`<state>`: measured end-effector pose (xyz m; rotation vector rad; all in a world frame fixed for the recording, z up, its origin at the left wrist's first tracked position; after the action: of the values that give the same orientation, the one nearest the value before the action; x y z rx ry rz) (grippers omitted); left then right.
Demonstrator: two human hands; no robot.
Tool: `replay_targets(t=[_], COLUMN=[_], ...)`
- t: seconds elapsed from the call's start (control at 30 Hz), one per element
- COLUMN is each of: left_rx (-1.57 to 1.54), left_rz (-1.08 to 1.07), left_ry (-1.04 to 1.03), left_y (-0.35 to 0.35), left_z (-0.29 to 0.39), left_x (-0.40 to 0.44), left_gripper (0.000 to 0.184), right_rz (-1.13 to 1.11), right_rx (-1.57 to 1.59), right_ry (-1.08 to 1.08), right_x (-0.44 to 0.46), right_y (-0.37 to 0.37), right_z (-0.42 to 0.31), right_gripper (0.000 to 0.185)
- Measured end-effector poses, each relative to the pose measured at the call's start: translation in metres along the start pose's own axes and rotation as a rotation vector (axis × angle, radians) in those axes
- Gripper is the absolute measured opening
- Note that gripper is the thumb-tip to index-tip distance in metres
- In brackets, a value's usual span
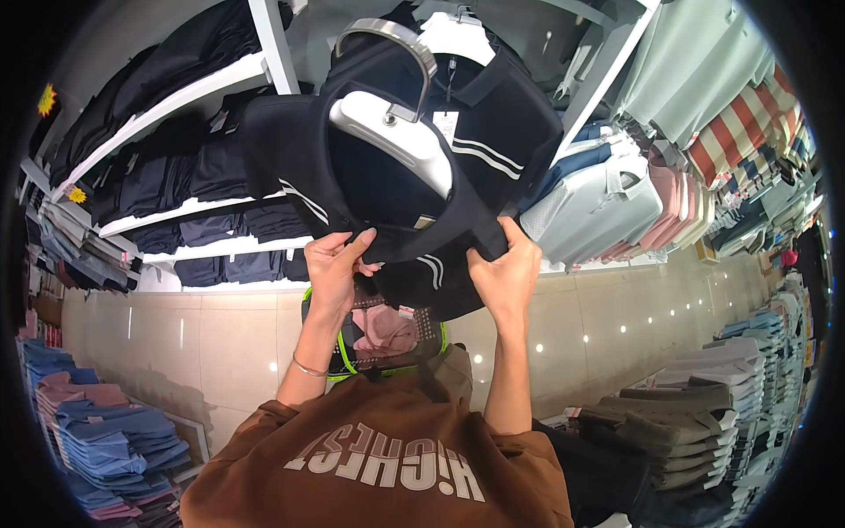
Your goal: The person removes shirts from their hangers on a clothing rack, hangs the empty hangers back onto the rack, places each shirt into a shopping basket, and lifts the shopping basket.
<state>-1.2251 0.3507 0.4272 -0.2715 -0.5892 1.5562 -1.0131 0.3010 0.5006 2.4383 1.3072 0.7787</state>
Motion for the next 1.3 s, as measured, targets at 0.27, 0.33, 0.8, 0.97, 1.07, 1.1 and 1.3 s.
replay_targets(t=[0.27, 0.33, 0.8, 0.97, 1.07, 1.1, 1.3], left_rx=[0.077, 0.096, -0.109, -0.141, -0.076, -0.058, -0.103], left_rz=[-0.223, -0.277, -0.244, -0.270, -0.316, -0.330, -0.401], left_ry=[-0.130, -0.161, -0.088, 0.025, 0.002, 0.002, 0.017], left_y=[-0.007, -0.009, -0.007, -0.001, -0.002, -0.002, -0.001], left_z=[0.022, 0.029, 0.024, 0.018, 0.025, 0.028, 0.028], left_x=[-0.010, -0.013, -0.013, -0.009, -0.011, -0.011, -0.014], left_gripper=[0.010, 0.011, 0.024, 0.031, 0.031, 0.031, 0.030], right_rz=[0.003, 0.010, 0.024, 0.035, 0.040, 0.038, 0.043], right_rx=[0.068, 0.087, 0.094, 0.131, 0.135, 0.129, 0.168], right_ry=[-0.038, -0.033, -0.022, 0.024, 0.022, 0.012, 0.021], right_x=[0.001, 0.001, -0.003, -0.001, -0.001, -0.001, -0.001], right_y=[-0.004, -0.005, -0.002, -0.004, -0.006, -0.006, -0.007], right_z=[0.007, 0.007, 0.003, 0.005, 0.007, 0.008, 0.007], right_gripper=[0.023, 0.022, 0.022, 0.021, 0.020, 0.020, 0.019])
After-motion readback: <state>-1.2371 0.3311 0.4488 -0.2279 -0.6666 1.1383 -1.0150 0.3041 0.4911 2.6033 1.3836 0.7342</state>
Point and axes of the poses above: each hand's wrist, its own x-axis towards the middle knuckle, its own y-axis out of the back of the hand, z = x × y, the point moved 3 cm from there along x, towards the middle knuckle, and after that the axes turned 6 degrees about -y, right-handed, at the moved point
